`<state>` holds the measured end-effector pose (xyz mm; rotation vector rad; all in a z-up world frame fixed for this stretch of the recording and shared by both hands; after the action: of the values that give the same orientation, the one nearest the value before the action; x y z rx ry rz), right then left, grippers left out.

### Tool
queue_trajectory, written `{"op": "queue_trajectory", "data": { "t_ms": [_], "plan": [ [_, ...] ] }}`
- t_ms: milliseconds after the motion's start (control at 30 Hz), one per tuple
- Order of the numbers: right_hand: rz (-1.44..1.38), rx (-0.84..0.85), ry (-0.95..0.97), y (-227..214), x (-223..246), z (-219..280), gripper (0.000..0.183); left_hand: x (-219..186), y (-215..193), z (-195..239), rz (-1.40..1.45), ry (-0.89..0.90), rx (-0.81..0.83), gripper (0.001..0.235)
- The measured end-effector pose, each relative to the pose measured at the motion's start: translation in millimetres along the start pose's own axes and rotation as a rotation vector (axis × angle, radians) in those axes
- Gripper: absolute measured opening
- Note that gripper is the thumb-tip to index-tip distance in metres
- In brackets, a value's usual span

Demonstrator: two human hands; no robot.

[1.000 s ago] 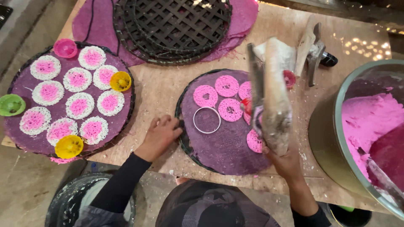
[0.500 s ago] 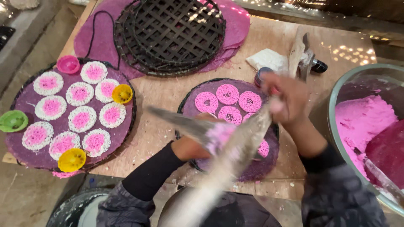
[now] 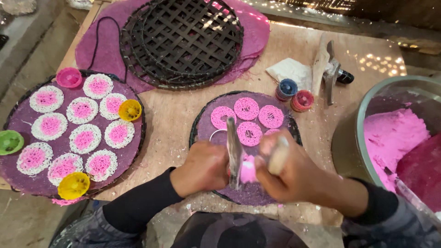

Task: The person scoops pink dough from a large metal bowl using a spoon and applies it to a wooden tool. They then use the tool to press the dough into circular molds on a purple mat, creating pink circular patterns. The person repeats this process multiple times, filling several molds on the mat.

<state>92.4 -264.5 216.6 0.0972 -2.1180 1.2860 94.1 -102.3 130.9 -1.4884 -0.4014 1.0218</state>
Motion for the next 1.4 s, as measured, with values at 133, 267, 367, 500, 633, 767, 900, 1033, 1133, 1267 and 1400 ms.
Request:
{"op": "queue_trajectory", "data": {
  "t_ms": [133,267,367,500,633,767,900,1033,1133,1267,1400],
  "plan": [
    [-0.016,-0.025,-0.212,-34,27,12,0.021,14,3,4,0.318,0.091,0.083,0.039],
    [-0.658,-0.397,-0.053,-59,3,42,0.026,18,3,6,0.389,0.138,-0.100,0.042],
    [-0.471,-0.282,-0.100,-37,-4,56,0.031,18,12,-3,0.381,0.109,-0.067,0.046],
    [-0.625,-0.431,-0.274,-77,-48,83,0.012,8,26,-11,0.705,0.220,-0.047,0.053],
    [-0.478,-0.731,-0.239,-137,-129,96,0.005,-17,31,-13,1.195,0.516,-0.201,0.063],
    [-0.852,-1.043,-0.304,-74,-177,103,0.022,-31,22,-25,1.265,0.701,-0.501,0.062],
    [-1.477,-1.130,0.302,29,-201,81,0.029,-11,9,-26,1.103,0.790,-0.688,0.061],
    [-0.393,-0.300,0.679,0,-135,103,0.042,17,15,-3,1.500,0.921,-0.507,0.058],
    [0.324,-0.432,0.752,-59,-82,164,0.045,30,8,19,0.959,0.707,-0.711,0.062],
    [1.029,-0.098,1.429,-109,-82,271,0.047,66,24,33,1.420,0.626,-0.239,0.053],
    [0.729,0.239,1.757,-105,-114,332,0.030,78,34,29,0.839,0.624,-0.591,0.045]
  ]
}}
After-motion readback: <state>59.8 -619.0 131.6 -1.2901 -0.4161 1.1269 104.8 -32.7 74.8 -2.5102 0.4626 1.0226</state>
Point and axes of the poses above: each hand's wrist, its own z-axis away from the middle knuckle, its own y-axis out of the palm, x = y × z, the point moved 6 cm from there along -z, towards the middle knuckle, and after that the axes turned 13 degrees about x, right-handed, at the moved point
